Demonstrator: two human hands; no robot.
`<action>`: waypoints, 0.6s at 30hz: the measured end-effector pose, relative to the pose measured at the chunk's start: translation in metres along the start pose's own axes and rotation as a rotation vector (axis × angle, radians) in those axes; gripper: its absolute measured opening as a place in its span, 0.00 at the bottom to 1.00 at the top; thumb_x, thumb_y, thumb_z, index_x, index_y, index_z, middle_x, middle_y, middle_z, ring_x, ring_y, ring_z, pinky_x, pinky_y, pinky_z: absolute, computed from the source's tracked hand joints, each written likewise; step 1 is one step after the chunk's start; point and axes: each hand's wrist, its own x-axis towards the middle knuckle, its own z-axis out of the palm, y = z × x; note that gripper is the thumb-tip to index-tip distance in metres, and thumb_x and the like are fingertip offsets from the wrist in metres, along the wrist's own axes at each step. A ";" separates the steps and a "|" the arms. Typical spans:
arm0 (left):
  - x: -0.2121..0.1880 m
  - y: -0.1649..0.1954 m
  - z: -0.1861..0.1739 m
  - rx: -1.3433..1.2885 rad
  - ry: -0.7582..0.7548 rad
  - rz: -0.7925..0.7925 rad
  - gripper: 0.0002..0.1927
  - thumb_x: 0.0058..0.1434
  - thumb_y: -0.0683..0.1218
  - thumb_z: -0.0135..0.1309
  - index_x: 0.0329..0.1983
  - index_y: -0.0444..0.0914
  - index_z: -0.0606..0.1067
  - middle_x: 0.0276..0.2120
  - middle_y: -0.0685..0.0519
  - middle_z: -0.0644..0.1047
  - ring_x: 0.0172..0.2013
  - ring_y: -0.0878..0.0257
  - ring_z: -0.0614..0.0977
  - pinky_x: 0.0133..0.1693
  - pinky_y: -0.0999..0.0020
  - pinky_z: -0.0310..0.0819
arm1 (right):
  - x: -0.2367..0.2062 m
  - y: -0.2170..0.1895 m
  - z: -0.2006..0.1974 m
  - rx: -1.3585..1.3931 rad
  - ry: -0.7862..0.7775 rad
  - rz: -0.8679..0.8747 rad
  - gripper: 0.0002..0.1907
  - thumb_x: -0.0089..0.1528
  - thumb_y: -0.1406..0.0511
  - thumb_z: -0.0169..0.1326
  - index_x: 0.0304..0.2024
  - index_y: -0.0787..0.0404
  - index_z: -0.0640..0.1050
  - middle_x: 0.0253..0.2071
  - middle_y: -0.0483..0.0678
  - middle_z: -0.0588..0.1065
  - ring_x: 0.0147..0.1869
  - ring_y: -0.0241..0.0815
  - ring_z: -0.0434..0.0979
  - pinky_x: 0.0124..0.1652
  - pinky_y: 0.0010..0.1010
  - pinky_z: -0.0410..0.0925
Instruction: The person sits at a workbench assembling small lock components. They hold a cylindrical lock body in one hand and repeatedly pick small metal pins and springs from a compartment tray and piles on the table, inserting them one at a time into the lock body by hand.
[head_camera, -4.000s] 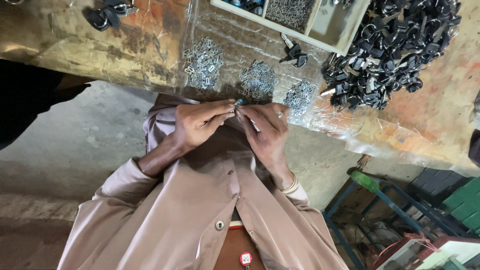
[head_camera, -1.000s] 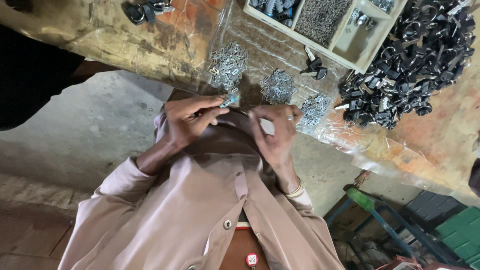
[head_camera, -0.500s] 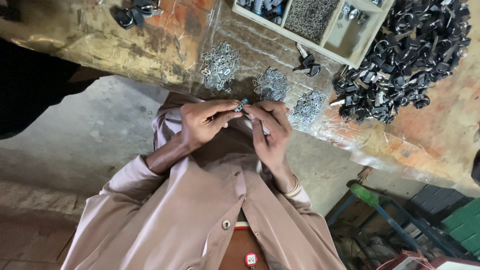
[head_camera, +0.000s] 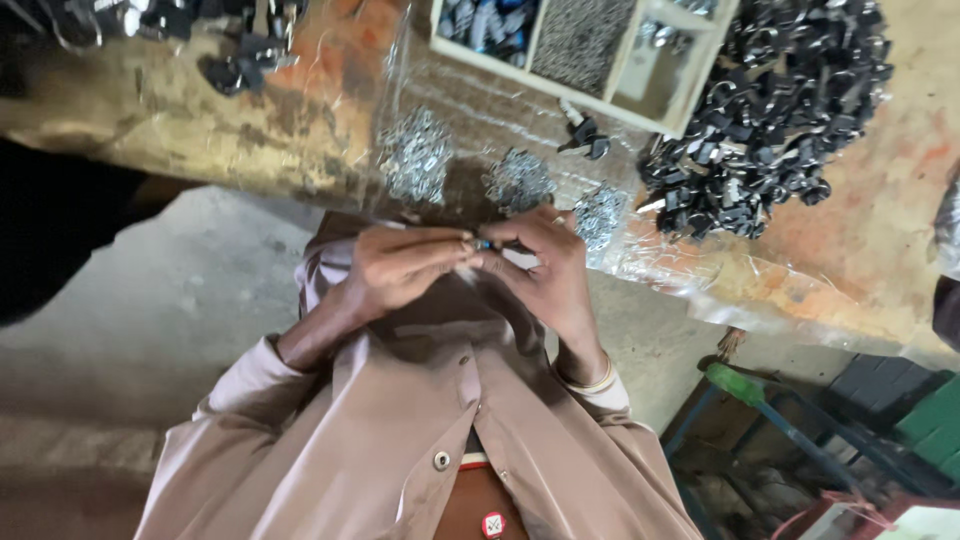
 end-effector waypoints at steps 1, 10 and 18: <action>0.003 0.002 0.001 -0.008 -0.039 0.003 0.15 0.57 0.34 0.66 0.47 0.37 0.81 0.42 0.47 0.83 0.37 0.56 0.87 0.35 0.67 0.83 | 0.003 0.001 -0.004 0.034 -0.033 -0.023 0.15 0.53 0.63 0.73 0.38 0.57 0.81 0.35 0.42 0.80 0.39 0.41 0.76 0.49 0.35 0.61; 0.023 0.024 0.006 0.051 0.051 0.014 0.17 0.54 0.38 0.70 0.47 0.35 0.81 0.41 0.47 0.83 0.38 0.56 0.88 0.39 0.67 0.84 | 0.031 0.013 -0.066 -0.766 0.430 -0.048 0.15 0.55 0.68 0.70 0.45 0.57 0.84 0.44 0.49 0.79 0.49 0.49 0.74 0.48 0.44 0.63; 0.030 0.027 0.020 0.063 0.164 -0.022 0.16 0.53 0.37 0.69 0.45 0.35 0.82 0.41 0.47 0.84 0.40 0.56 0.89 0.41 0.68 0.85 | -0.016 0.047 -0.063 1.174 0.425 -0.049 0.10 0.59 0.77 0.67 0.40 0.64 0.81 0.37 0.49 0.78 0.34 0.39 0.81 0.31 0.32 0.75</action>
